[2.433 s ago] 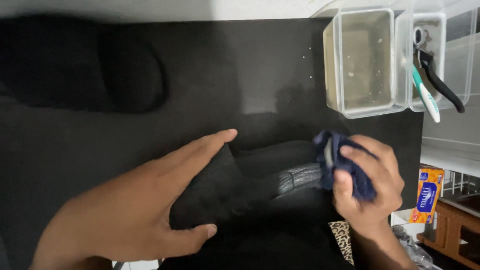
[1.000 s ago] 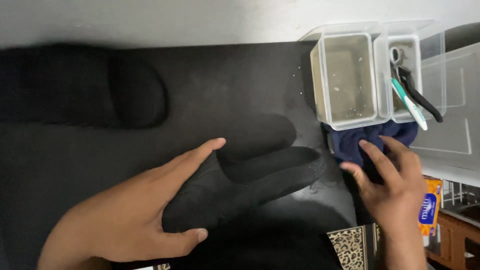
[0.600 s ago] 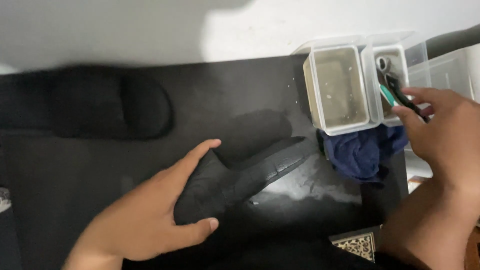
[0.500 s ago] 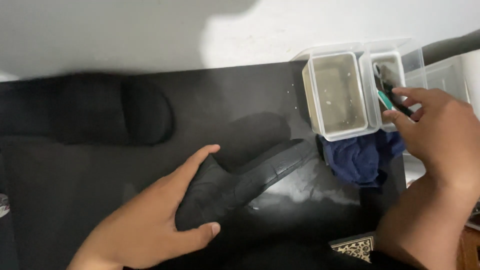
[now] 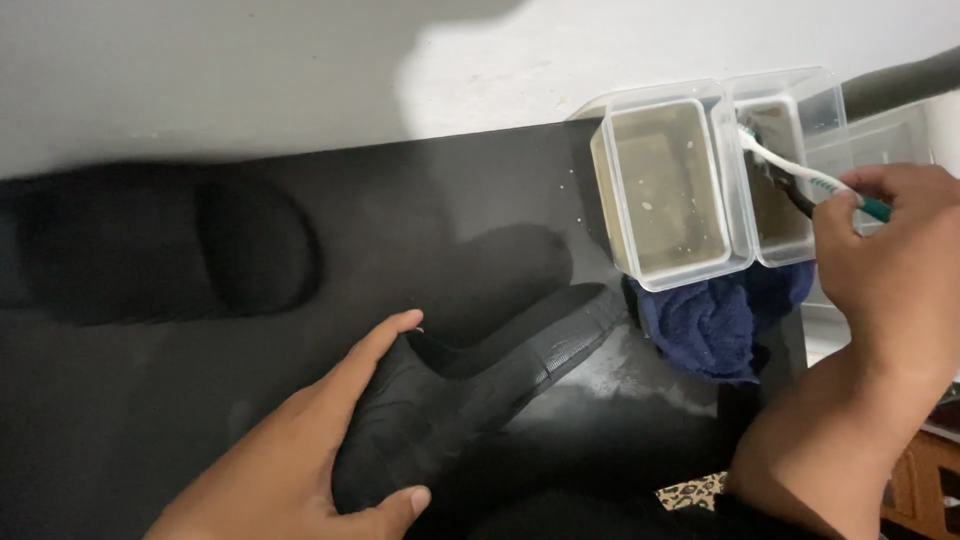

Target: Scrubbing the strap of a black slide sandal using a toothbrush and soapy water, followed by wiping it with a cloth.

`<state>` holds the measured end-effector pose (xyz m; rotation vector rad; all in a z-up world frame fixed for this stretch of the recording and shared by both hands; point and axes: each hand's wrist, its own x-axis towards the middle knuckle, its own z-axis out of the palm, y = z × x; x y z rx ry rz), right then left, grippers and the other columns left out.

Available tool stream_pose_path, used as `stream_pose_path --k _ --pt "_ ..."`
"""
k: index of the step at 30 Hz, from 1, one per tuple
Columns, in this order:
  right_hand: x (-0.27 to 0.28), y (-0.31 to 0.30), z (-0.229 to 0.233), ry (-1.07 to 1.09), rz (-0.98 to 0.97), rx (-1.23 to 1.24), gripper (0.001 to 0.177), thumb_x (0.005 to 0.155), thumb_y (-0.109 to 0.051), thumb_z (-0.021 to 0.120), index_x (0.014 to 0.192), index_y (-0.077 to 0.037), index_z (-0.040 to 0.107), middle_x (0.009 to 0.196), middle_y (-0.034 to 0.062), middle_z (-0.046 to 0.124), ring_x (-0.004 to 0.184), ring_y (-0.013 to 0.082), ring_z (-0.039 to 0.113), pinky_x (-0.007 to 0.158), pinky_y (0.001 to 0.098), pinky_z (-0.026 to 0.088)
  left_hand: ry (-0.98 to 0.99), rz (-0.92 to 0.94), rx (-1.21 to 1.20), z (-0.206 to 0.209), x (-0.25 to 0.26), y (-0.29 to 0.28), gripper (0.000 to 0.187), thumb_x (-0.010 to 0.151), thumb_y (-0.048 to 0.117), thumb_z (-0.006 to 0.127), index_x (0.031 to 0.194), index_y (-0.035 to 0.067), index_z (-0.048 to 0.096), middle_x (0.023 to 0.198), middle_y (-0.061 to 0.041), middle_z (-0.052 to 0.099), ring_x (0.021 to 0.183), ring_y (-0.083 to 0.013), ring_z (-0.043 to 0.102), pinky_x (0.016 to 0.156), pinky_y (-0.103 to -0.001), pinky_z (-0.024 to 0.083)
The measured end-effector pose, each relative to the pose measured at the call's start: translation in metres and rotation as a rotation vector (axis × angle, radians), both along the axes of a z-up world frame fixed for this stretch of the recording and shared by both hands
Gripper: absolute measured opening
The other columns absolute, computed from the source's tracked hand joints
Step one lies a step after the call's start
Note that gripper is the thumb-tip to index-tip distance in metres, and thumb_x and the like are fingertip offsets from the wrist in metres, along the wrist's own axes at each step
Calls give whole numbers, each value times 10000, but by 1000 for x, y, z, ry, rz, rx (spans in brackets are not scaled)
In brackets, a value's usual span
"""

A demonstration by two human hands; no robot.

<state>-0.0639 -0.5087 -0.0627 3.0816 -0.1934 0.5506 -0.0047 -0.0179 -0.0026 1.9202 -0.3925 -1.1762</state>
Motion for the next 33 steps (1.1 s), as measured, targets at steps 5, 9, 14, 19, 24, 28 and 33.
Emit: stream_pose_path --k 5,9,14,19,24,28,33 --pt "-7 -6 -7 -14 -122 234 193 1118 35 620 1277 94 711 1014 176 664 823 263 609 711 372 476 133 16 312 17 1 -9 1187 722 417 866 1666 555 159 1677 202 405 1463 -48 510 1093 -289 464" --pt "-10 -8 -7 4 -138 343 173 1221 16 686 1383 64 647 1013 153 563 719 209 519 641 342 413 85 19 259 16 -2 -7 1172 715 403 838 1669 501 165 1424 162 710 1240 -38 721 1029 -237 506" --pt "-12 -11 -5 6 -66 284 160 1289 -19 756 1404 89 726 1179 253 596 916 307 598 780 389 484 75 12 250 18 -7 -3 1157 746 406 830 1668 512 139 1628 165 484 1414 -65 551 1088 -279 434" --pt "-11 -16 -6 -40 23 69 176 1361 40 705 1285 169 798 1136 267 723 974 377 705 802 423 526 51 24 165 15 -7 -1 1139 755 394 831 1672 440 157 1631 113 488 1416 -68 566 1087 -268 431" --pt "-2 15 8 -108 41 211 101 1313 95 719 1386 163 734 1241 268 615 980 342 612 806 404 492 21 2 176 14 -6 -1 1150 760 412 828 1677 413 134 1637 109 470 1411 -85 563 1090 -279 422" --pt "4 50 23 -63 151 32 178 1193 118 847 1352 37 861 1119 202 695 875 344 625 771 448 477 52 4 227 16 -5 -1 1157 756 406 841 1671 479 136 1671 140 413 1466 -69 490 1112 -283 393" --pt "17 93 22 -16 163 -69 218 1149 -93 811 1366 -92 835 1122 61 685 823 232 664 609 361 453 120 -21 331 27 -2 -6 1170 762 448 815 1672 573 90 1589 178 531 1374 -48 615 1054 -293 518"
